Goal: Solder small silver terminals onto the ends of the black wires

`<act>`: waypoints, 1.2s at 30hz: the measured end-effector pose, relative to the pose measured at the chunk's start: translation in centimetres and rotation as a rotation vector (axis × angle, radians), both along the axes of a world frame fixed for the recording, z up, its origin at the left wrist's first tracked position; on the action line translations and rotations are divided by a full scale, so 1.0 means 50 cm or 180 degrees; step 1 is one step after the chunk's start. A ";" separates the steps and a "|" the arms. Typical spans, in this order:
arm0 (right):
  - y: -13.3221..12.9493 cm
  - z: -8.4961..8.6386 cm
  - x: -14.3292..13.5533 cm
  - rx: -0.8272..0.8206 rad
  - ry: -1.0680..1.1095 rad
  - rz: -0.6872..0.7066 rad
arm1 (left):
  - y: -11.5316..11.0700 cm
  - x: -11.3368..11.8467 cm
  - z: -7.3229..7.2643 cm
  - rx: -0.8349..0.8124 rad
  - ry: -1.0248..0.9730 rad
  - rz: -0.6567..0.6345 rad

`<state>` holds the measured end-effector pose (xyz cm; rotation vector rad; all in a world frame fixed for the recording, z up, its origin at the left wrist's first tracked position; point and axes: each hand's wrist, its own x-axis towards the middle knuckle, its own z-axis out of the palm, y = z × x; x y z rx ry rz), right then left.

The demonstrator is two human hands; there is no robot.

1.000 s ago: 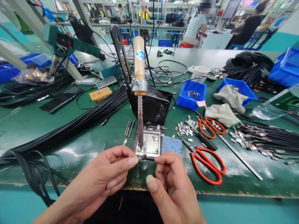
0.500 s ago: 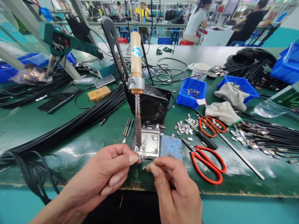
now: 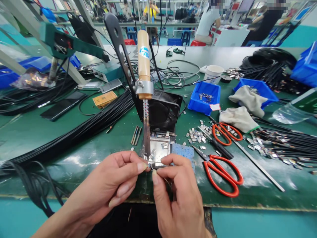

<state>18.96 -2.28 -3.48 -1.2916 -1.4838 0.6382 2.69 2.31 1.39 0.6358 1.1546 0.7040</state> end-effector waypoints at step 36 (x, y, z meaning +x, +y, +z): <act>0.022 0.014 -0.010 0.0234 -0.0036 -0.0028 | 0.007 0.000 0.006 0.0076 -0.0033 0.0022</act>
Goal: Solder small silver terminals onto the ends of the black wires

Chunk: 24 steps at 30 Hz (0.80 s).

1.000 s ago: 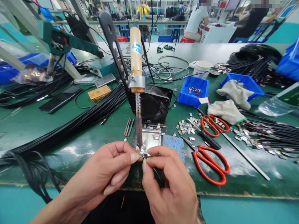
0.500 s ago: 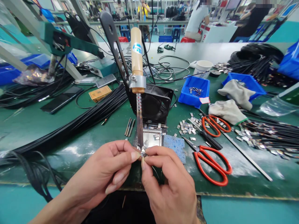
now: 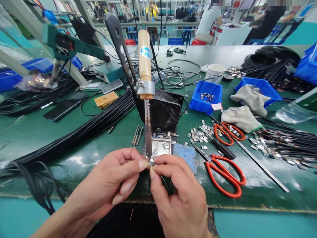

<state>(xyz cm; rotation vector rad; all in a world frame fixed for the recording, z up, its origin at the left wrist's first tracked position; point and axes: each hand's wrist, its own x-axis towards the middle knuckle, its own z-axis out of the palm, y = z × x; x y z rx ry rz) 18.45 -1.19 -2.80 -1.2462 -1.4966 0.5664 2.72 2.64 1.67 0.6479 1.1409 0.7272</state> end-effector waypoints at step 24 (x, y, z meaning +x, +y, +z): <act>0.006 0.005 -0.002 0.0078 0.0022 0.0051 | 0.003 -0.003 0.001 0.0069 0.0006 -0.0025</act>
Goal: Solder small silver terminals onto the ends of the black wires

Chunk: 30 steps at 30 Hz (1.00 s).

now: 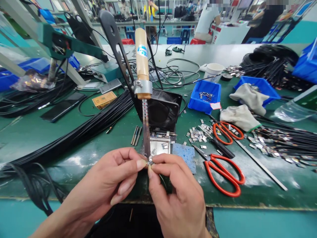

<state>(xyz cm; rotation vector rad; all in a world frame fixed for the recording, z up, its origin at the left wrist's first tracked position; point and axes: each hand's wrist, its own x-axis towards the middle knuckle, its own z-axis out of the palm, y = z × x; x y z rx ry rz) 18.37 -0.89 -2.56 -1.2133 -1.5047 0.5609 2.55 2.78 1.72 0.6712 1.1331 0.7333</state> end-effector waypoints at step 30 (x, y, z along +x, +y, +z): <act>-0.022 -0.017 -0.001 -0.0339 0.0386 0.0007 | -0.013 -0.003 -0.017 -0.0152 -0.0115 -0.0023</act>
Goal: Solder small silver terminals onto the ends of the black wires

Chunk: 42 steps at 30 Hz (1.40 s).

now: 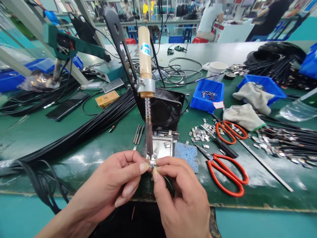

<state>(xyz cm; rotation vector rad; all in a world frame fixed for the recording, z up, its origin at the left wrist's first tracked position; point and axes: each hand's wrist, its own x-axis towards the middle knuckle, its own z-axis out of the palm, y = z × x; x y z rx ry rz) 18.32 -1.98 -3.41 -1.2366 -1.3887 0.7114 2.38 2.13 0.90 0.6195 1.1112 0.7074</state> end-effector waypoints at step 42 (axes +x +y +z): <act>0.015 0.021 -0.038 -0.0828 0.1727 0.0219 | 0.021 -0.012 0.008 0.0328 0.0132 -0.0307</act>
